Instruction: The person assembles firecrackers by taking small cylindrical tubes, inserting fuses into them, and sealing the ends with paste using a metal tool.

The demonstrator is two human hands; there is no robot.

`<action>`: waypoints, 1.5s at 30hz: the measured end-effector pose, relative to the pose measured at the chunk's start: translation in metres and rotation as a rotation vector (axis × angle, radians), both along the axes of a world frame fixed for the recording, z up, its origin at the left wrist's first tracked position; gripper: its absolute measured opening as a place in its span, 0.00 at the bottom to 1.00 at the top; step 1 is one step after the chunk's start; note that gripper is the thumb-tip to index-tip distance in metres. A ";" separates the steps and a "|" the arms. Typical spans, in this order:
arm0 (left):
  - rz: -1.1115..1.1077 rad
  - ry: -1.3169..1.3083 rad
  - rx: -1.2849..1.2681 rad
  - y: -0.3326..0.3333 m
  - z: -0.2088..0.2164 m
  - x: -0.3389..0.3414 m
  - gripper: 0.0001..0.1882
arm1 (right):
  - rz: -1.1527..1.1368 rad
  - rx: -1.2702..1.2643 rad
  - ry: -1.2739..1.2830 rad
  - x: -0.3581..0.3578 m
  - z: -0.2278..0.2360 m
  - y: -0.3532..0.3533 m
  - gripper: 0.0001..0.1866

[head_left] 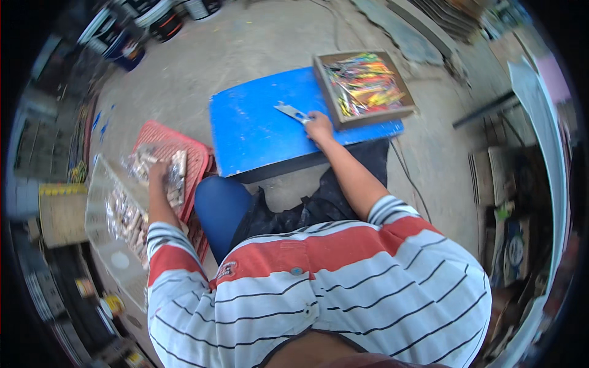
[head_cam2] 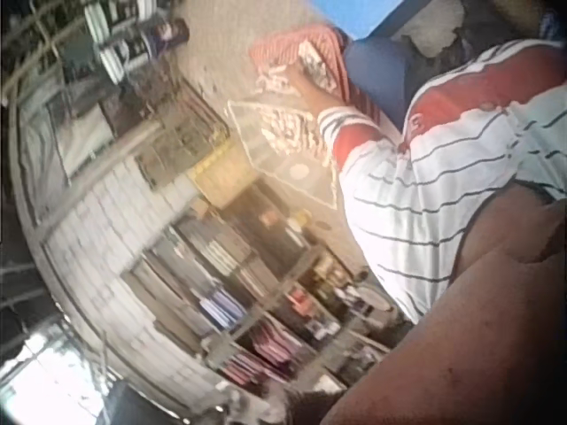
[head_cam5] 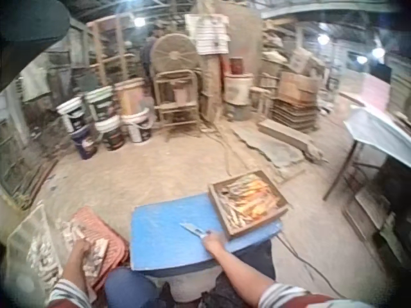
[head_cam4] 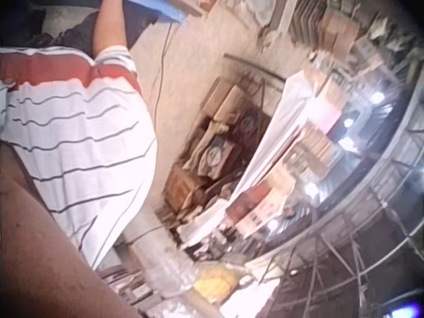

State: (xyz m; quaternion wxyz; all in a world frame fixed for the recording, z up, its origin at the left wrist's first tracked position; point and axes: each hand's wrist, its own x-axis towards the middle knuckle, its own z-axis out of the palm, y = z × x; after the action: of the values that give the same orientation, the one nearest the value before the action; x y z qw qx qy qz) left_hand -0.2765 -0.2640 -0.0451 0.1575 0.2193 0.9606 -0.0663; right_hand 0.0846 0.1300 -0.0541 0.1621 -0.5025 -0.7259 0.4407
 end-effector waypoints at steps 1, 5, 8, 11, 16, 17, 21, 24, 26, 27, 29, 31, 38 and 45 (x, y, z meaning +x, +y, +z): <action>0.024 -0.015 0.032 -0.008 -0.003 -0.004 0.31 | -0.011 -0.002 0.009 -0.003 0.000 -0.002 0.18; 0.074 -0.078 0.076 -0.030 -0.009 -0.016 0.29 | -0.007 0.047 0.001 -0.002 0.021 -0.011 0.19; 0.285 -0.024 0.357 -0.030 -0.008 -0.003 0.25 | -0.024 0.005 0.011 0.002 0.027 -0.011 0.20; -0.101 0.231 0.243 -0.035 0.009 0.012 0.23 | -0.014 0.002 0.015 0.001 0.026 -0.012 0.21; 0.410 0.316 0.799 0.019 0.077 0.090 0.23 | 0.002 -0.027 0.038 0.007 0.025 -0.005 0.20; 0.399 0.314 0.860 0.017 0.086 0.099 0.22 | 0.010 -0.034 0.043 0.005 0.026 -0.008 0.20; 0.490 0.133 1.530 -0.003 0.077 0.098 0.21 | 0.017 -0.017 0.111 0.000 0.030 -0.014 0.18; 0.610 -0.081 1.864 0.017 0.111 0.131 0.23 | 0.011 -0.017 0.087 0.003 0.031 -0.009 0.18; 0.606 -0.245 2.033 0.035 0.139 0.158 0.22 | 0.013 -0.027 0.075 0.004 0.029 -0.007 0.18; 0.600 -0.415 2.144 0.043 0.147 0.167 0.21 | 0.010 -0.082 0.074 0.003 0.027 -0.006 0.19; 0.600 -0.582 2.250 0.054 0.153 0.177 0.21 | 0.016 -0.140 0.068 0.002 0.029 -0.007 0.19; 0.439 -0.830 2.167 0.077 0.154 0.180 0.20 | 0.142 -0.074 -0.060 0.002 0.036 -0.010 0.19; 0.201 -0.632 1.186 0.191 0.113 0.205 0.10 | 0.179 0.295 0.054 0.005 0.040 -0.023 0.16; -0.230 -0.292 0.826 0.230 0.052 0.221 0.14 | 0.482 0.313 0.263 -0.002 0.040 -0.037 0.16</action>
State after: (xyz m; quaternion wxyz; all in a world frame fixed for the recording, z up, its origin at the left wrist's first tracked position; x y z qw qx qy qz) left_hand -0.0553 -0.0339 0.0067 0.1822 0.3760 0.8437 0.3371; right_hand 0.0830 0.0932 -0.0140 0.2209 -0.2238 -0.8560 0.4104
